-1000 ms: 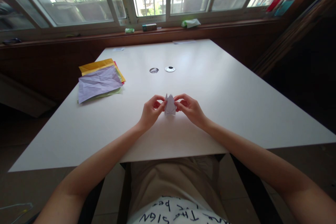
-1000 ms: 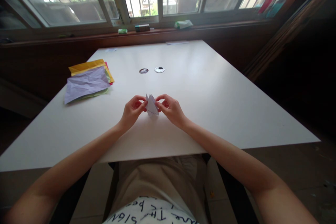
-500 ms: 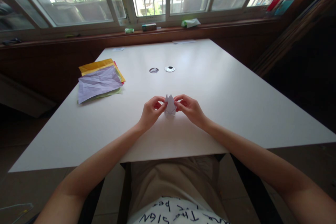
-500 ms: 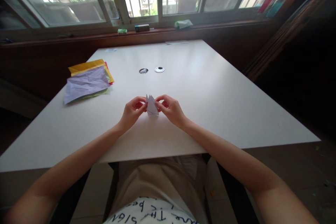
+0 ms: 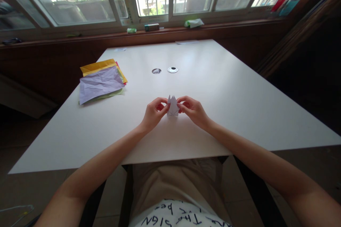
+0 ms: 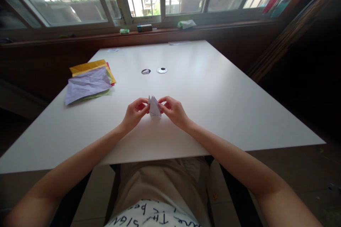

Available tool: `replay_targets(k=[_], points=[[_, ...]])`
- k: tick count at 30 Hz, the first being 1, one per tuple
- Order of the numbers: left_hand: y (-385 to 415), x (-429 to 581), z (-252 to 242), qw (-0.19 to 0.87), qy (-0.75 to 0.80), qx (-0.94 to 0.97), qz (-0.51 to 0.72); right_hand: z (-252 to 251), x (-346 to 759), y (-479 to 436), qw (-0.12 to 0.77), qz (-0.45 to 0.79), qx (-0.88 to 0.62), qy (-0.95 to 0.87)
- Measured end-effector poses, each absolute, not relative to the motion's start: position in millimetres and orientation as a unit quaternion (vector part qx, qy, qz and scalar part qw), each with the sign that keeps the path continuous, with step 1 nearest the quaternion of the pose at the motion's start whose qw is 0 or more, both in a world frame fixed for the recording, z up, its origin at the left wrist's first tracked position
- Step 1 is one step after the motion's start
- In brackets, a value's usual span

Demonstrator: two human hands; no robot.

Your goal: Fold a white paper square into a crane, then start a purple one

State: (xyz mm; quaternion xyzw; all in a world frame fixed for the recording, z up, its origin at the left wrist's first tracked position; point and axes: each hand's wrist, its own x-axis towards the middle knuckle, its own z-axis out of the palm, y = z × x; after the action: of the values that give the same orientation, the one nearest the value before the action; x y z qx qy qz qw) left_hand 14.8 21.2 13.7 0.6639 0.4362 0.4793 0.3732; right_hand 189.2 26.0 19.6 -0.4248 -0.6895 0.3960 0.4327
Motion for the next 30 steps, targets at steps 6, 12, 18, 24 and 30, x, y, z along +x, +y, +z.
replay_targets(k=[6, 12, 18, 24, 30], points=[[22.4, 14.4, 11.8, 0.365, 0.439, 0.672, 0.472, 18.9, 189.1, 26.5, 0.424, 0.390, -0.429, -0.696], [21.9, 13.8, 12.5, 0.365, 0.435, 0.676, 0.469, 16.9, 188.9, 27.1, 0.422, 0.364, -0.424, -0.714], [21.7, 14.8, 13.0, 0.367, 0.435, 0.672, 0.473, 16.9, 188.3, 27.3, 0.427, 0.369, -0.424, -0.708], [23.5, 14.5, 10.8, 0.355, 0.441, 0.670, 0.480, 18.5, 189.5, 26.9, 0.436, 0.355, -0.427, -0.708], [25.6, 13.1, 9.6, 0.322, 0.454, 0.671, 0.489, 16.5, 189.7, 28.6, 0.444, 0.326, -0.446, -0.706]])
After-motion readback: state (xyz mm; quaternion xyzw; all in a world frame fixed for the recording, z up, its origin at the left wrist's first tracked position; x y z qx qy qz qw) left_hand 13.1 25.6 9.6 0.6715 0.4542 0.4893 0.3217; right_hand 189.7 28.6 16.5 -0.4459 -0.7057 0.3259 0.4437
